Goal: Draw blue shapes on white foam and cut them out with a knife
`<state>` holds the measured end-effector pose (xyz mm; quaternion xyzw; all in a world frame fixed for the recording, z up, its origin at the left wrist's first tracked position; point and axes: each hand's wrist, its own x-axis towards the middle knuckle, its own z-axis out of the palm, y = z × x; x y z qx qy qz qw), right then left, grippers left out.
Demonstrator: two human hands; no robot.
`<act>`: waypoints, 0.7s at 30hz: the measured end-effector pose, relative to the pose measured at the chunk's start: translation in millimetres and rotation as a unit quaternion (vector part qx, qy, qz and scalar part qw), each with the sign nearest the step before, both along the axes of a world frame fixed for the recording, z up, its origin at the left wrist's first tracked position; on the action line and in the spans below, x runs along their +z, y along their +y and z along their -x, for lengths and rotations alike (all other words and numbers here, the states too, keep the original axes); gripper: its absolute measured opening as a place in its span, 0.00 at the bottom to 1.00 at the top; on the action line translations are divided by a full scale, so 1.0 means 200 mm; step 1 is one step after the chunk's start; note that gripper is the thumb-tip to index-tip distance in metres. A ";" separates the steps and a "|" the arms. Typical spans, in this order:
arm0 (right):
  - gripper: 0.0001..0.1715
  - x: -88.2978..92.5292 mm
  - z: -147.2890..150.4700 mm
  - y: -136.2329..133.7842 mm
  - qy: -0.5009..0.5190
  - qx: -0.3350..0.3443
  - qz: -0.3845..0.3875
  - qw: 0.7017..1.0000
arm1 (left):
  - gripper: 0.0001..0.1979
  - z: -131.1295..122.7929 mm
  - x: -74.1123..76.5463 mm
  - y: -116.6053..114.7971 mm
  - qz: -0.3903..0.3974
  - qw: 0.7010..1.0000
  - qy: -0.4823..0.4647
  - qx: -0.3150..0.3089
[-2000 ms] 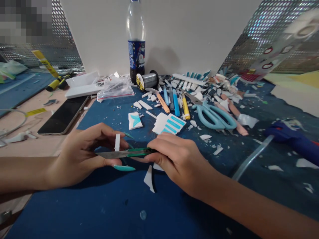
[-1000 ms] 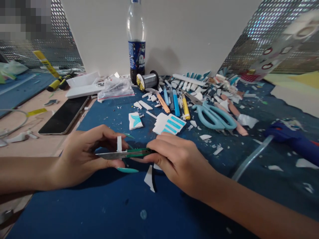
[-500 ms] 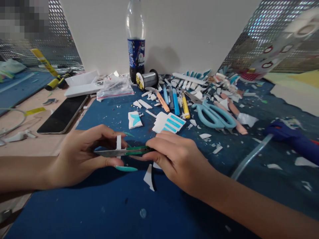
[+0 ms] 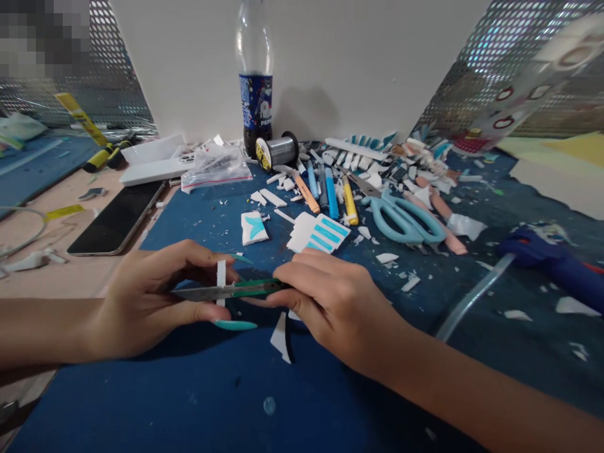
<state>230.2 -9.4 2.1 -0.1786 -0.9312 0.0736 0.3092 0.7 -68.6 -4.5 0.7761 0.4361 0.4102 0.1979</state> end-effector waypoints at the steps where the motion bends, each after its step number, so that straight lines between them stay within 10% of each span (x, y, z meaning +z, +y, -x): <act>1: 0.11 0.00 0.00 0.00 -0.001 -0.002 0.000 1.000 | 0.19 0.00 0.00 0.00 -0.004 1.000 0.000 0.000; 21: 0.12 0.00 0.01 0.00 0.013 0.003 0.019 1.000 | 0.19 0.00 0.01 0.00 -0.076 0.997 0.024 -0.006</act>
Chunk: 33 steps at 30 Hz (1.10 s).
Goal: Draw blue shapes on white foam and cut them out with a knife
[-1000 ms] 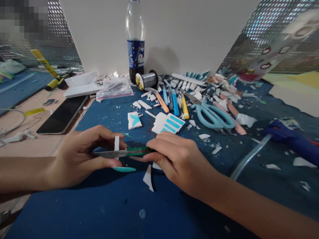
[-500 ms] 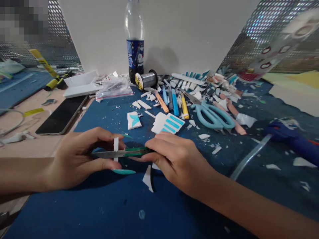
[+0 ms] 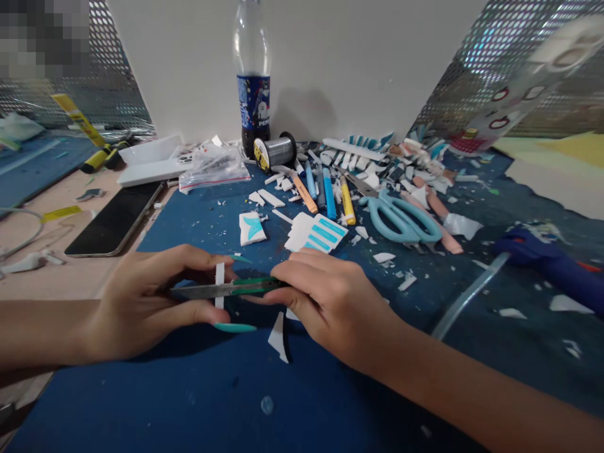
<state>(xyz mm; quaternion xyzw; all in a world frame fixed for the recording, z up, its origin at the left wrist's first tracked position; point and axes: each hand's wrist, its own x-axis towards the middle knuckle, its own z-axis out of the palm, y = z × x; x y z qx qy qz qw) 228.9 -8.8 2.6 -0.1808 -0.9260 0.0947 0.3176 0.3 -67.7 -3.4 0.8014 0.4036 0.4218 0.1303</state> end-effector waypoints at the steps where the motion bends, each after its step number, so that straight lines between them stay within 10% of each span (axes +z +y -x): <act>1: 0.11 0.00 0.01 0.00 0.001 0.003 0.002 1.000 | 0.18 0.00 0.00 0.00 -0.007 1.000 0.003 0.000; 17: 0.15 0.00 -0.03 0.02 0.022 -0.073 -0.020 0.997 | 0.15 -0.01 0.01 0.01 0.066 0.997 -0.047 0.005; 28: 0.20 0.00 -0.05 -0.02 0.006 0.020 0.340 0.940 | 0.18 0.00 0.01 0.04 0.062 0.996 -0.054 -0.027; 33: 0.23 0.00 -0.04 -0.03 -0.029 0.031 0.347 0.937 | 0.15 0.00 0.01 0.04 0.067 0.995 -0.058 -0.045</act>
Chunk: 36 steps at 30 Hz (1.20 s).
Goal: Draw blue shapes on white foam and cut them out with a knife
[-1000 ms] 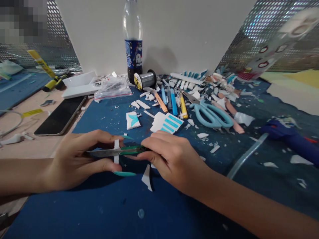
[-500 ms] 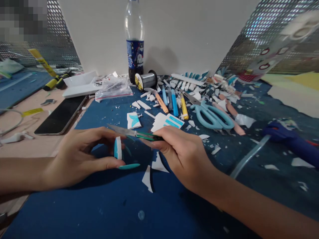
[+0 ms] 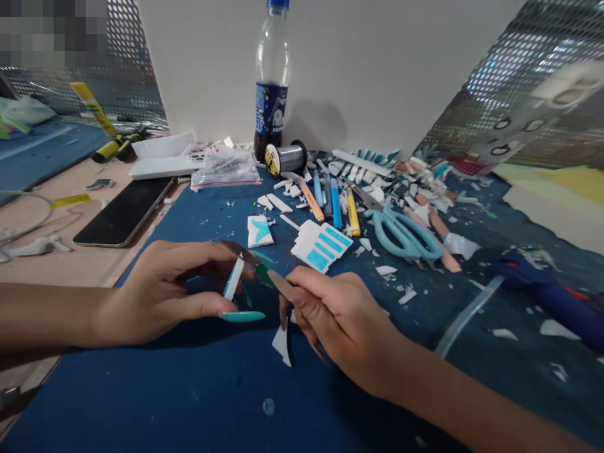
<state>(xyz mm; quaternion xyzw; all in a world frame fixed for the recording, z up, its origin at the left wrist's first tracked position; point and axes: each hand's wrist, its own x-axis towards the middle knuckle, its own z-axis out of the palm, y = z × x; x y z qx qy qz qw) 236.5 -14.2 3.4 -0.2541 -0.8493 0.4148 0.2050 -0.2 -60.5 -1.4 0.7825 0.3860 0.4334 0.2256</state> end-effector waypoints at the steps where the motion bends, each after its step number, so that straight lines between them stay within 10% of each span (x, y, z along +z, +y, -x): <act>1: 0.23 0.00 0.00 0.00 0.000 0.007 -0.013 1.000 | 0.14 0.00 0.00 0.00 -0.005 1.000 0.005 -0.001; 36: 0.23 0.00 0.01 -0.02 0.016 0.008 -0.093 0.995 | 0.23 0.02 -0.01 0.01 -0.071 0.995 0.071 -0.006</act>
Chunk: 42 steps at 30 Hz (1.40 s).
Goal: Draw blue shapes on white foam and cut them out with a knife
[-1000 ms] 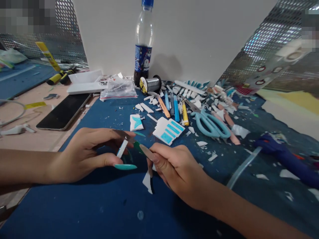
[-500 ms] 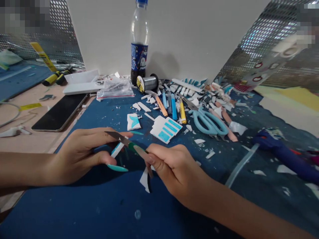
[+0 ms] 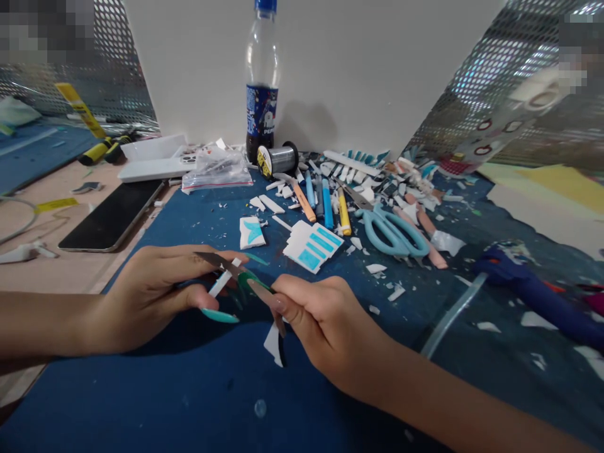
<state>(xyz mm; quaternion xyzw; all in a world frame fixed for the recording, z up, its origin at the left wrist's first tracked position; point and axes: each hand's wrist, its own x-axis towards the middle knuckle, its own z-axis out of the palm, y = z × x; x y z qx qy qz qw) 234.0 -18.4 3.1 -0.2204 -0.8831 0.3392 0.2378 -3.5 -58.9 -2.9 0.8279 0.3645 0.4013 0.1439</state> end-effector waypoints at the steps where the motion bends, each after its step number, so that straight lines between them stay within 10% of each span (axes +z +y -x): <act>1: 0.23 0.00 0.00 0.00 0.000 0.003 -0.002 1.000 | 0.22 0.00 0.00 0.00 0.001 1.000 -0.007 -0.002; 42: 0.24 -0.01 0.01 0.00 -0.020 0.033 0.101 0.994 | 0.12 -0.01 -0.01 0.02 0.003 0.999 -0.029 -0.035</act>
